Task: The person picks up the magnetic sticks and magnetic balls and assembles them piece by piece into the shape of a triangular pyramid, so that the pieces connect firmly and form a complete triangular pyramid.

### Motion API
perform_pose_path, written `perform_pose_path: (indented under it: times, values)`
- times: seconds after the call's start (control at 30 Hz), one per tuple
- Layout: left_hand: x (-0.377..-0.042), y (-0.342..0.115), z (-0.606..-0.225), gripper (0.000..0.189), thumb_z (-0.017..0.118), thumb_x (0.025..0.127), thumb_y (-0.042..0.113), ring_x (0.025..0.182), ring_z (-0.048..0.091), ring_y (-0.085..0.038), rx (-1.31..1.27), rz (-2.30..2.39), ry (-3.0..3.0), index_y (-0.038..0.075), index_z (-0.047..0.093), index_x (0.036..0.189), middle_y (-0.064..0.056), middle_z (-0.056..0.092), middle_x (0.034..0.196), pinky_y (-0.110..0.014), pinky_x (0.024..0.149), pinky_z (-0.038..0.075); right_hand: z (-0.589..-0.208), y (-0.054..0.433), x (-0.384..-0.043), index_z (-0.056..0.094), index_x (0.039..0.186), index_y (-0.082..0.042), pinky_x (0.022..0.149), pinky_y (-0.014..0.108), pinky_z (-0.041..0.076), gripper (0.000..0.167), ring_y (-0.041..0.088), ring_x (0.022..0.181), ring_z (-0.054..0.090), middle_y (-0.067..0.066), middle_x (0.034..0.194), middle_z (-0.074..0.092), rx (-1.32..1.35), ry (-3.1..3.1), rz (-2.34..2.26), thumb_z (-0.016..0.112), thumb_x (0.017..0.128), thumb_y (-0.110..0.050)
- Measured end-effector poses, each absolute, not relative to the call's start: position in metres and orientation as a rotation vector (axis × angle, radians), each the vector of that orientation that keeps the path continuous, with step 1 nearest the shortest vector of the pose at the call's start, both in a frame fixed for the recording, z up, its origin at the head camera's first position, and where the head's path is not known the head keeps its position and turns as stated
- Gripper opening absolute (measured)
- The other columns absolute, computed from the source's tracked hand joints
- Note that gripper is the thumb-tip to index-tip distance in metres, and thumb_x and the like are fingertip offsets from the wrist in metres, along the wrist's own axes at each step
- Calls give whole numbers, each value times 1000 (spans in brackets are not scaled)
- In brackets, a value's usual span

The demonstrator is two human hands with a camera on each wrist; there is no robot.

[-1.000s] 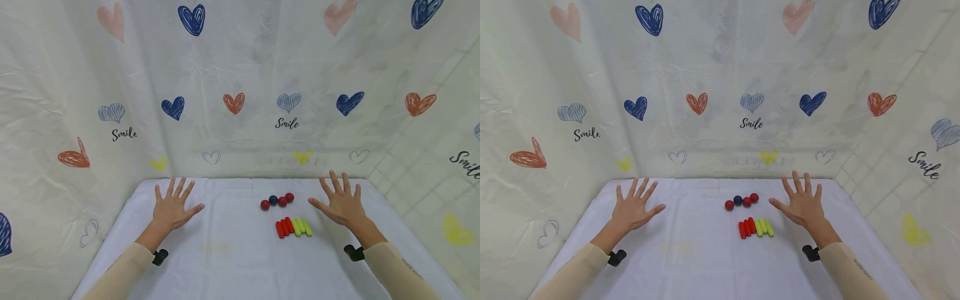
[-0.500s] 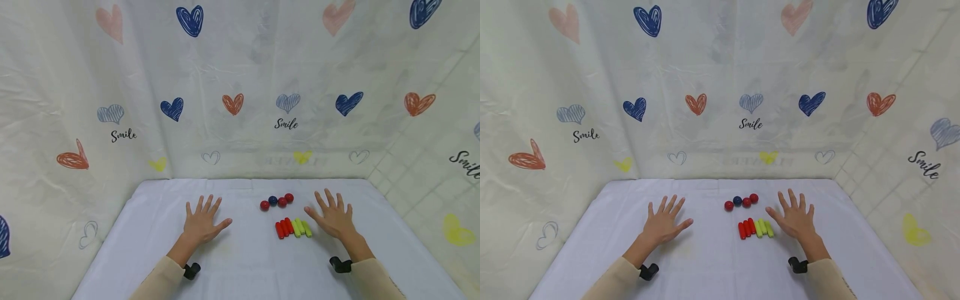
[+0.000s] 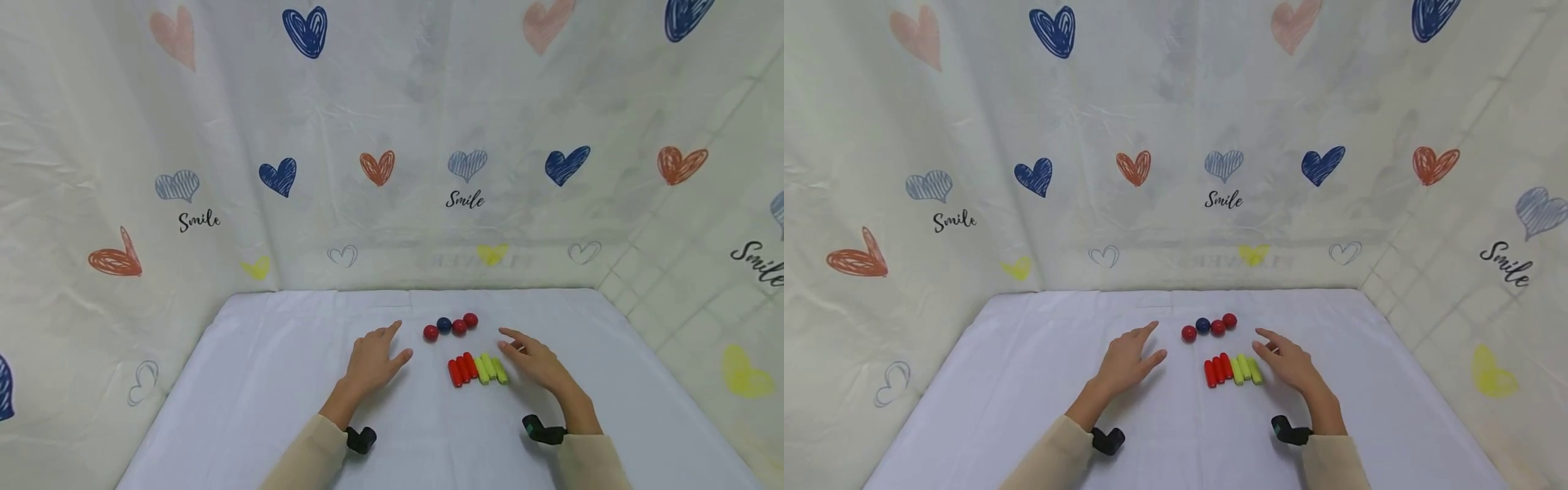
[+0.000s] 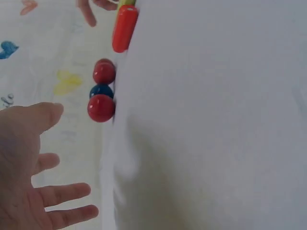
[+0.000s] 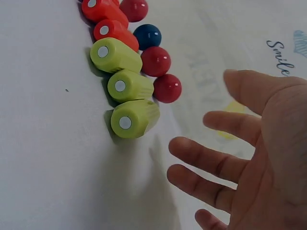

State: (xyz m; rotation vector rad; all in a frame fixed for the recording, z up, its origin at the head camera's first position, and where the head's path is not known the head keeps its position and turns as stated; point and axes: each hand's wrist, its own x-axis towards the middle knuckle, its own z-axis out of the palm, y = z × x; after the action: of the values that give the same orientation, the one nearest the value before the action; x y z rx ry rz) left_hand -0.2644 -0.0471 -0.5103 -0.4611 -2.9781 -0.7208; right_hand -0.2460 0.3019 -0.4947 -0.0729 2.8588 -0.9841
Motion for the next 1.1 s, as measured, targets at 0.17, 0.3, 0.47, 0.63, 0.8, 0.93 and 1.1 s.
perform_pose_path:
  times: [0.17, 0.3, 0.47, 0.63, 0.8, 0.93, 1.1]
  values:
    - [-278, -29, -516, 56, 66, 96, 42, 124, 61, -31, -433, -899, -2922, 22, 54, 147, -9, 66, 136, -56, 104, 46, -497, 304, -246, 53, 147, -12, 73, 32, 47, 48, 24, 95, 55, 12, 109, 64, -111, 2759, -1051, 59, 103, -32]
    - [-289, -13, -522, 50, 69, 96, 37, 119, 62, -27, -415, -984, -2914, 22, 58, 143, -7, 69, 127, -55, 103, 47, -497, 305, -245, 58, 141, -11, 73, 33, 49, 45, 23, 94, 55, 10, 107, 64, -139, 2747, -1021, 65, 99, -26]
    - [-297, 5, -525, 49, 72, 94, 33, 117, 60, -25, -375, -1008, -2901, 24, 59, 141, -5, 70, 124, -56, 101, 45, -498, 305, -245, 61, 135, -10, 74, 33, 49, 44, 23, 93, 55, 8, 102, 62, -158, 2718, -1032, 70, 93, -19]
    - [-302, 14, -524, 49, 74, 93, 34, 112, 59, -24, -360, -954, -2896, 26, 61, 140, -4, 71, 119, -57, 97, 44, -499, 307, -246, 62, 132, -8, 72, 33, 48, 41, 22, 90, 55, 8, 101, 61, -140, 2739, -1011, 70, 93, -16]
    - [-306, 20, -523, 48, 76, 92, 37, 106, 59, -22, -339, -899, -2892, 28, 63, 137, -1, 71, 112, -56, 95, 44, -501, 309, -248, 61, 132, -7, 71, 32, 50, 38, 22, 88, 58, 10, 103, 64, -74, 2797, -952, 66, 95, -13]
    - [-308, 24, -524, 45, 76, 91, 37, 104, 58, -21, -327, -871, -2901, 28, 65, 134, -1, 70, 105, -54, 93, 43, -501, 311, -247, 62, 132, -8, 72, 34, 52, 39, 23, 90, 60, 11, 107, 66, -52, 2823, -933, 66, 93, -11]
    - [-310, 26, -527, 40, 77, 91, 36, 103, 56, -21, -309, -851, -2904, 26, 69, 129, -1, 69, 103, -52, 91, 43, -503, 313, -244, 65, 127, -9, 74, 35, 52, 38, 23, 92, 60, 11, 108, 67, -72, 2829, -940, 73, 90, -12]
